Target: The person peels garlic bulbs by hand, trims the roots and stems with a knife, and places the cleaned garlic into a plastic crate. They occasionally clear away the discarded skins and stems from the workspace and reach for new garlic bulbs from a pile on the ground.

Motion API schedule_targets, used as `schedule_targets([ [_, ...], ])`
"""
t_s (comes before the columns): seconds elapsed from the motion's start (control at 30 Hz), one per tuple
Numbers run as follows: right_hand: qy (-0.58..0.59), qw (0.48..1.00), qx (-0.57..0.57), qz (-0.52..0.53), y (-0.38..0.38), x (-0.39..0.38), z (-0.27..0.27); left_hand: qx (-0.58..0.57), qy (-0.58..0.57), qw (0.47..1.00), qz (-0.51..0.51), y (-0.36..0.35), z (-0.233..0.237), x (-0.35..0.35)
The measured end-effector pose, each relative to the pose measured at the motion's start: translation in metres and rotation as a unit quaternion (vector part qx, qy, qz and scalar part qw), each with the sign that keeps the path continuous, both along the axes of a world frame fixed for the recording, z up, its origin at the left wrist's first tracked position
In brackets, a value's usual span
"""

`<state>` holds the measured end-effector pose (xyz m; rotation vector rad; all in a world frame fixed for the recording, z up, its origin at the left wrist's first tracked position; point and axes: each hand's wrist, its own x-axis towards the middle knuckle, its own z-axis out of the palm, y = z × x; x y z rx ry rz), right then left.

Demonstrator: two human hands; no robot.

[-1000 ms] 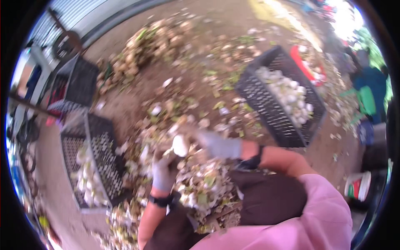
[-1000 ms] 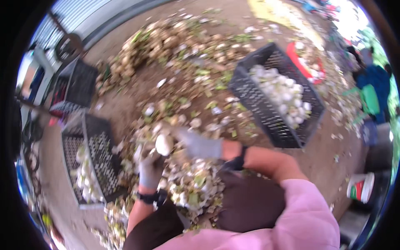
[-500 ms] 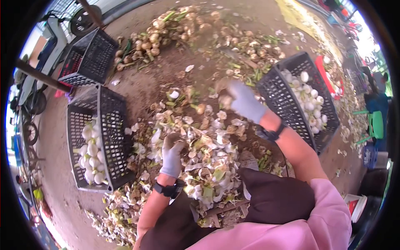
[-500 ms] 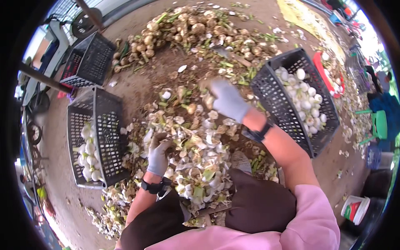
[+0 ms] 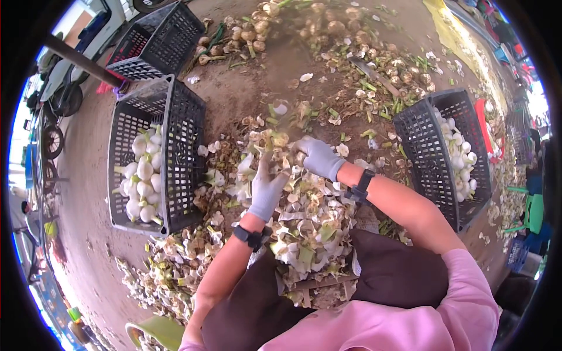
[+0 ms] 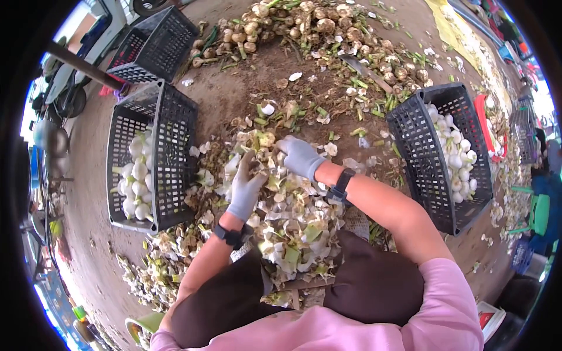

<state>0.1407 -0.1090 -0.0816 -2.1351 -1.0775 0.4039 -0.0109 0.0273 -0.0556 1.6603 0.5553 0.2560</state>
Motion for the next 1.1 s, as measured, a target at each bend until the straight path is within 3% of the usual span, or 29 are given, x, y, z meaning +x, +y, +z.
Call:
schedule_targets([
  [0.07,-0.024,0.994,-0.072,-0.079,0.003,0.001,-0.001,0.146,0.049,0.988,-0.009,0.008,-0.012,0.001],
  [0.1,-0.018,0.990,-0.096,-0.101,0.002,0.009,0.001,0.156,0.085,0.984,0.020,0.014,-0.024,0.000],
  [0.17,-0.050,0.985,-0.106,-0.123,0.008,0.024,-0.002,0.056,0.073,0.994,0.053,0.022,-0.026,-0.009],
  [0.27,-0.067,0.989,0.073,-0.107,0.037,0.030,-0.016,-0.002,0.050,0.996,0.072,0.030,-0.041,-0.021],
  [0.3,0.010,0.992,0.102,-0.074,0.046,0.033,-0.018,0.005,0.050,0.996,0.071,0.033,-0.047,-0.024],
  [0.4,-0.054,0.998,-0.022,-0.004,0.071,0.044,-0.047,0.010,0.038,0.997,0.059,0.040,-0.039,-0.025],
  [0.43,-0.112,0.994,0.015,-0.003,0.074,0.048,-0.063,0.032,0.026,0.998,0.046,0.042,-0.033,-0.026],
  [0.47,0.108,0.991,0.064,-0.036,0.075,0.041,-0.048,0.055,0.013,0.998,0.032,0.044,-0.023,-0.025],
  [0.5,0.322,0.939,0.105,-0.067,0.076,0.022,-0.014,-0.019,0.010,0.999,0.049,0.041,0.002,-0.023],
  [0.53,0.519,0.837,0.141,-0.101,0.071,0.005,0.011,-0.014,-0.019,0.999,0.038,0.045,-0.001,-0.021],
  [0.63,0.643,0.736,0.199,-0.067,0.066,-0.034,0.037,0.003,-0.096,0.995,0.015,0.048,0.002,-0.017],
  [0.73,0.734,0.633,0.246,0.012,0.063,-0.050,0.056,0.126,-0.076,0.989,0.013,0.043,0.020,-0.024],
  [0.9,0.716,0.629,0.300,0.031,0.060,-0.061,0.042,0.237,-0.091,0.966,0.048,0.027,0.049,-0.029],
  [1.03,0.718,0.634,0.288,0.024,0.051,-0.059,0.055,0.207,-0.066,0.975,0.042,0.025,0.049,-0.030],
  [1.1,0.657,0.704,0.269,0.027,0.044,-0.058,0.061,0.203,-0.065,0.977,0.031,0.026,0.046,-0.030],
])
